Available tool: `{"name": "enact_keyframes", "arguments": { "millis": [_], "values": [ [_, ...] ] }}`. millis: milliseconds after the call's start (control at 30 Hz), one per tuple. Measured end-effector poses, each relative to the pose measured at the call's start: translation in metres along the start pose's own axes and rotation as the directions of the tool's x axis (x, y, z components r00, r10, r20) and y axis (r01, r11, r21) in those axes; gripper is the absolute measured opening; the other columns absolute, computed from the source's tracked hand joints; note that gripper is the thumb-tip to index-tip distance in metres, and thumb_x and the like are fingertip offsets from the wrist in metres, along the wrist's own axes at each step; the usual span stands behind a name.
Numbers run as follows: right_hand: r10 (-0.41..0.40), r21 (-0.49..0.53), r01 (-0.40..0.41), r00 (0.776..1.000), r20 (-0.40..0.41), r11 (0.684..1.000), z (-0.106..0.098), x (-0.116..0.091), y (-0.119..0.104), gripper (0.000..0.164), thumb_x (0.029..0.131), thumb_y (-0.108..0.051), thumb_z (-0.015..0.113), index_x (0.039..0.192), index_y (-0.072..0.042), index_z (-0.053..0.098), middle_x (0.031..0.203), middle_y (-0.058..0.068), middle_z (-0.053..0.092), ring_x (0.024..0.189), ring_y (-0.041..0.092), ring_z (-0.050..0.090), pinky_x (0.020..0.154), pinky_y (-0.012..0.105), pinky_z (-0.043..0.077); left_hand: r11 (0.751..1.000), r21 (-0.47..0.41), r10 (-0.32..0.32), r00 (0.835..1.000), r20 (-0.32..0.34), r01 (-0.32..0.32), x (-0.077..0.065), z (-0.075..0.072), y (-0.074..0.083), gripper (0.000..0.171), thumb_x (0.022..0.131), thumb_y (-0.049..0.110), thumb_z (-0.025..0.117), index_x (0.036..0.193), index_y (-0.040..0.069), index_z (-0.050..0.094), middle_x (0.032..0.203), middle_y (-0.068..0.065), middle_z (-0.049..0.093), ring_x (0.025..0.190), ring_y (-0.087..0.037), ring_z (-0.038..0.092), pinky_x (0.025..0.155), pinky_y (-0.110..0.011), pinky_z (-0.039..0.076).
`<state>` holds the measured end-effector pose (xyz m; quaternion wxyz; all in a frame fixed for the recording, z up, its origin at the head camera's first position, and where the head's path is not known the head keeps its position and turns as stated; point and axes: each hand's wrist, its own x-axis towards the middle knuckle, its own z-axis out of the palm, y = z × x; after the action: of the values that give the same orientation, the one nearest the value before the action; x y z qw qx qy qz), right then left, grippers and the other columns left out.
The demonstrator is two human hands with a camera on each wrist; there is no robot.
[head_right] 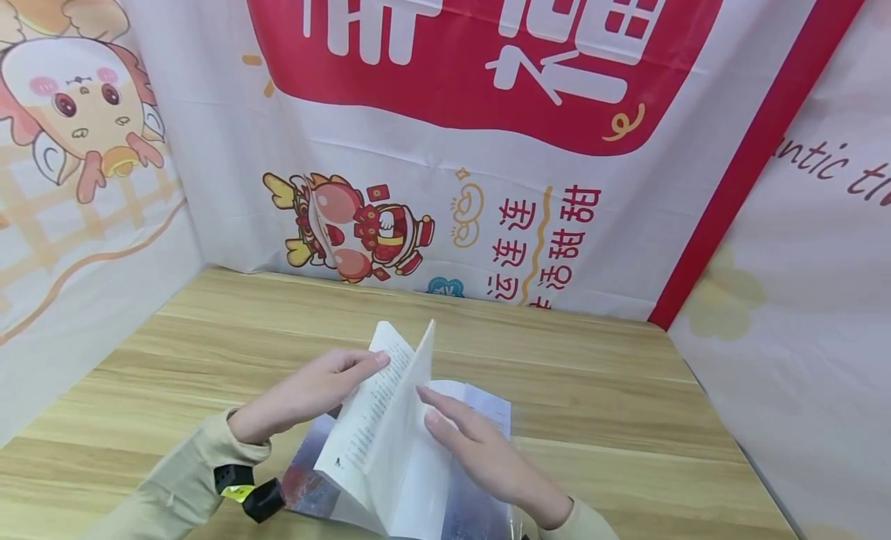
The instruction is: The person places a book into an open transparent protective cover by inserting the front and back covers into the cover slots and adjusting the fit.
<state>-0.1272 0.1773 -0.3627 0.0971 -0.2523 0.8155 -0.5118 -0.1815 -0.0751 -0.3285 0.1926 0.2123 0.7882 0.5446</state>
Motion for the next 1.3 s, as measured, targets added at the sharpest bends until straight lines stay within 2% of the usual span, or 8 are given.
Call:
{"name": "enact_keyframes", "arguments": {
  "millis": [167, 300, 467, 633, 767, 900, 1167, 1300],
  "values": [
    [0.034, -0.183, -0.024, 0.998, 0.048, 0.983, 0.000, -0.001, 0.008, 0.048, 0.100, -0.038, 0.047, 0.144, -0.021, 0.043, 0.145, -0.006, 0.039, 0.136, 0.019, 0.029, 0.108, 0.043, 0.024, 0.994, 0.107, 0.028, 0.999, -0.041, -0.023, 0.000, -0.003, -0.001, 0.043, 0.096, 0.043, 0.052, 0.112, 0.005, 0.064, 0.082, -0.005, 0.063, 0.065, -0.015, 0.062, 0.054, -0.033, 0.053],
    [0.036, -0.321, -0.013, 0.997, 0.066, 0.947, -0.003, -0.002, 0.018, 0.058, 0.094, -0.045, 0.056, 0.140, -0.010, 0.048, 0.142, 0.007, 0.044, 0.133, 0.026, 0.034, 0.106, 0.047, 0.026, 0.977, 0.211, 0.034, 0.996, -0.086, -0.015, -0.002, -0.005, -0.003, 0.030, 0.092, 0.020, 0.062, 0.115, 0.001, 0.060, 0.086, -0.007, 0.062, 0.065, -0.015, 0.060, 0.054, -0.030, 0.052],
    [0.073, -0.394, -0.015, 0.989, 0.131, 0.919, -0.008, -0.002, 0.024, 0.064, 0.093, -0.045, 0.057, 0.138, 0.000, 0.047, 0.144, 0.017, 0.039, 0.134, 0.033, 0.031, 0.107, 0.048, 0.024, 0.946, 0.323, -0.001, 0.991, -0.133, 0.044, -0.006, -0.010, -0.006, 0.064, 0.086, 0.007, 0.066, 0.142, -0.001, 0.034, 0.121, -0.020, 0.053, 0.088, -0.023, 0.060, 0.061, -0.033, 0.054],
    [0.071, -0.405, 0.004, 0.983, 0.170, 0.914, -0.010, -0.002, 0.027, 0.059, 0.095, -0.042, 0.055, 0.137, -0.002, 0.048, 0.146, 0.016, 0.036, 0.136, 0.034, 0.028, 0.107, 0.049, 0.022, 0.917, 0.394, -0.023, 0.996, -0.089, 0.056, -0.008, -0.019, -0.013, 0.083, 0.079, -0.002, 0.069, 0.146, -0.002, 0.020, 0.124, -0.021, 0.048, 0.093, -0.026, 0.058, 0.063, -0.034, 0.054],
    [0.083, -0.419, -0.002, 0.981, 0.176, 0.908, -0.011, -0.001, 0.029, 0.052, 0.095, -0.039, 0.055, 0.134, -0.004, 0.051, 0.146, 0.014, 0.036, 0.135, 0.032, 0.030, 0.107, 0.049, 0.024, 0.914, 0.395, -0.091, 0.996, -0.018, 0.091, -0.007, -0.023, -0.019, 0.088, 0.073, 0.000, 0.076, 0.144, 0.000, 0.024, 0.121, -0.016, 0.049, 0.095, -0.025, 0.055, 0.067, -0.036, 0.053],
    [0.074, -0.433, 0.012, 0.981, 0.182, 0.901, -0.012, 0.000, 0.030, 0.048, 0.094, -0.034, 0.059, 0.133, -0.006, 0.053, 0.146, 0.013, 0.036, 0.135, 0.031, 0.031, 0.106, 0.047, 0.025, 0.906, 0.378, -0.216, 0.976, 0.034, 0.188, -0.006, -0.025, -0.023, 0.093, 0.071, 0.012, 0.081, 0.145, 0.005, 0.025, 0.124, -0.015, 0.047, 0.083, -0.024, 0.057, 0.057, -0.035, 0.050],
    [0.027, -0.474, 0.073, 0.979, 0.200, 0.878, -0.016, 0.001, 0.031, 0.044, 0.089, -0.021, 0.065, 0.129, -0.008, 0.056, 0.145, 0.013, 0.038, 0.133, 0.030, 0.034, 0.105, 0.043, 0.030, 0.799, 0.519, -0.371, 0.928, 0.032, 0.302, -0.006, -0.029, -0.031, 0.105, 0.078, 0.040, 0.075, 0.149, -0.007, 0.014, 0.136, -0.022, 0.043, 0.052, -0.024, 0.056, 0.056, -0.032, 0.048],
    [0.031, -0.476, 0.075, 0.977, 0.212, 0.876, -0.018, 0.002, 0.029, 0.042, 0.087, -0.013, 0.066, 0.128, -0.008, 0.057, 0.146, 0.013, 0.037, 0.133, 0.030, 0.034, 0.104, 0.042, 0.031, 0.783, 0.531, -0.406, 0.913, 0.039, 0.325, -0.005, -0.029, -0.033, 0.102, 0.082, 0.046, 0.070, 0.148, -0.007, 0.014, 0.135, -0.020, 0.044, 0.052, -0.023, 0.056, 0.055, -0.032, 0.048]
  ]
}}
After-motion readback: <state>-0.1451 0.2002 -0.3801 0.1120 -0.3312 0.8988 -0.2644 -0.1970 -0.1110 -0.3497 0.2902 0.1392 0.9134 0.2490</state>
